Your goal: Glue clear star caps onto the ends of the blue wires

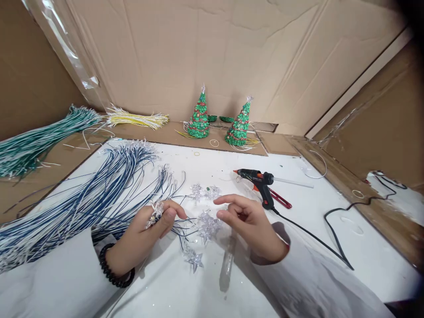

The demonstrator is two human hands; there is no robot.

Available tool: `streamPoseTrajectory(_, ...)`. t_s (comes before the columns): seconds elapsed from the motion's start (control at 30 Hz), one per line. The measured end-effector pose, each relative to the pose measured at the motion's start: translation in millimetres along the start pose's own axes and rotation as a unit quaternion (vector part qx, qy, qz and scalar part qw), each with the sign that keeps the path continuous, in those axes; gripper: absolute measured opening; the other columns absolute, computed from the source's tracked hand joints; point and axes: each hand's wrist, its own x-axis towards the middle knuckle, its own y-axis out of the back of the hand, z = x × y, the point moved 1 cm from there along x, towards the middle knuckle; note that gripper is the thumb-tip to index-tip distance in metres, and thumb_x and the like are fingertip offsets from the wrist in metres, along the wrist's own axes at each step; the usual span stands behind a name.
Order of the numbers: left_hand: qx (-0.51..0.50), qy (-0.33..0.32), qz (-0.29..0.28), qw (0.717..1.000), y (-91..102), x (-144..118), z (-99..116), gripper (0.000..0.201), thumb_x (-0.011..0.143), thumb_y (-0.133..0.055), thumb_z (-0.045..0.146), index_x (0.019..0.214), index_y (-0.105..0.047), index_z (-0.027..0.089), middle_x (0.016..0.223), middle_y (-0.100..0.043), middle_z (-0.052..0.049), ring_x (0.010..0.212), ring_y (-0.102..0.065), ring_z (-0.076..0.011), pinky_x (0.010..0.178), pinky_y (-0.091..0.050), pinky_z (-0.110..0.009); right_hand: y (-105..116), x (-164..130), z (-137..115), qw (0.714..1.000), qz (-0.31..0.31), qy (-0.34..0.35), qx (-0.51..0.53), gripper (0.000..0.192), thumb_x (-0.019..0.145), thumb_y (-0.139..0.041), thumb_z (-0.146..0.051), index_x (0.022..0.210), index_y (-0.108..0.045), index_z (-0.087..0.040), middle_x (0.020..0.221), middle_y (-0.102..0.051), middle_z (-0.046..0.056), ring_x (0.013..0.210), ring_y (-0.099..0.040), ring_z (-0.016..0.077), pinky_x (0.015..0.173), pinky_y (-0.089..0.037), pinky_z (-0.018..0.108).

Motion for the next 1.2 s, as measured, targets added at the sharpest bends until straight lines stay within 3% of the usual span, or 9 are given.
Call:
streamPoseTrajectory(0.23, 0.011, 0.014, 0.010, 1.000, -2.4, 0, 6, 0.023, 0.087, -0.044, 0.039, 0.088, -0.058, 0.021, 0.078, -0.053, 0.000, 0.068, -0.045, -0.0131, 0.062, -0.035, -0.023, 59, -41, -2, 0.982, 0.135, -0.130, 0.007, 0.026, 0.076, -0.062, -0.043, 0.085, -0.061, -0.019, 0.049, -0.031, -0.007, 0.045, -0.025, 0.0077, 0.043, -0.019, 0.021)
streamPoseTrajectory(0.37, -0.054, 0.060, -0.011, 0.997, -5.6, 0, 1, 0.026, 0.088, -0.041, 0.040, 0.103, -0.048, 0.021, 0.063, -0.040, 0.004, 0.057, -0.037, -0.0112, 0.056, -0.031, -0.023, 96, -57, 17, 0.951, 0.145, -0.208, -0.175, 0.036, 0.075, -0.058, -0.051, 0.089, -0.062, -0.017, 0.049, -0.037, -0.005, 0.044, -0.034, 0.0105, 0.041, -0.025, 0.022)
streamPoseTrajectory(0.47, -0.087, 0.057, -0.014, 0.995, -7.8, 0, 1, 0.020, 0.089, -0.037, 0.037, 0.099, -0.041, 0.020, 0.057, -0.037, 0.007, 0.054, -0.035, -0.0109, 0.056, -0.031, -0.023, 106, -56, 28, 0.925, 0.138, -0.168, -0.310, 0.039, 0.075, -0.058, -0.052, 0.094, -0.060, -0.017, 0.059, -0.050, -0.001, 0.053, -0.048, 0.0154, 0.046, -0.036, 0.026)
streamPoseTrajectory(0.6, -0.073, 0.031, -0.013, 0.997, -8.4, 2, 3, 0.017, 0.090, -0.036, 0.036, 0.084, -0.037, 0.021, 0.057, -0.040, 0.007, 0.054, -0.036, -0.0106, 0.057, -0.032, -0.023, 84, -48, 22, 0.881, 0.156, -0.065, -0.441, 0.028, 0.079, -0.057, -0.046, 0.071, -0.054, -0.019, 0.058, -0.049, -0.001, 0.053, -0.048, 0.0149, 0.050, -0.038, 0.027)
streamPoseTrajectory(0.67, -0.055, 0.015, -0.018, 0.998, -8.1, 3, 3, 0.022, 0.091, -0.036, 0.037, 0.077, -0.036, 0.020, 0.059, -0.040, 0.006, 0.056, -0.037, -0.0107, 0.058, -0.033, -0.024, 63, -43, 14, 0.888, 0.087, -0.001, -0.452, 0.026, 0.084, -0.052, -0.038, 0.068, -0.052, -0.019, 0.058, -0.048, -0.001, 0.054, -0.047, 0.0147, 0.052, -0.038, 0.028)
streamPoseTrajectory(0.77, -0.016, 0.008, -0.023, 1.000, -7.1, 5, 1, 0.029, 0.090, -0.038, 0.040, 0.069, -0.038, 0.019, 0.059, -0.041, 0.005, 0.057, -0.039, -0.0109, 0.058, -0.034, -0.023, 31, -31, 4, 0.898, -0.047, 0.086, -0.428, 0.010, 0.087, -0.047, -0.020, 0.088, -0.057, -0.019, 0.076, -0.055, 0.005, 0.075, -0.052, 0.0196, 0.065, -0.044, 0.032)
streamPoseTrajectory(0.87, 0.011, 0.005, -0.030, 0.999, -5.9, 7, 0, 0.037, 0.088, -0.040, 0.044, 0.063, -0.043, 0.017, 0.058, -0.044, 0.003, 0.056, -0.042, -0.0112, 0.057, -0.035, -0.023, 12, -17, 6, 0.895, -0.088, 0.126, -0.419, 0.028, 0.083, -0.047, -0.008, 0.106, -0.055, -0.021, 0.096, -0.054, 0.009, 0.090, -0.049, 0.0231, 0.073, -0.045, 0.037)
streamPoseTrajectory(1.03, 0.008, 0.011, -0.041, 0.999, -4.5, 9, -3, 0.043, 0.084, -0.044, 0.051, 0.063, -0.055, 0.015, 0.056, -0.050, 0.001, 0.055, -0.046, -0.0123, 0.054, -0.037, -0.022, 12, -2, 9, 0.893, -0.127, 0.134, -0.410, 0.013, 0.080, -0.056, -0.009, 0.086, -0.059, -0.021, 0.097, -0.053, 0.007, 0.087, -0.050, 0.0214, 0.069, -0.044, 0.033)
streamPoseTrajectory(1.2, 0.024, 0.012, -0.020, 0.999, -4.3, 8, -4, 0.038, 0.081, -0.050, 0.048, 0.073, -0.063, 0.013, 0.059, -0.056, -0.001, 0.057, -0.050, -0.0132, 0.053, -0.039, -0.021, 20, 7, -15, 0.914, -0.078, 0.116, -0.382, 0.002, 0.082, -0.059, -0.017, 0.083, -0.058, -0.018, 0.089, -0.056, 0.005, 0.082, -0.053, 0.0183, 0.072, -0.043, 0.032)
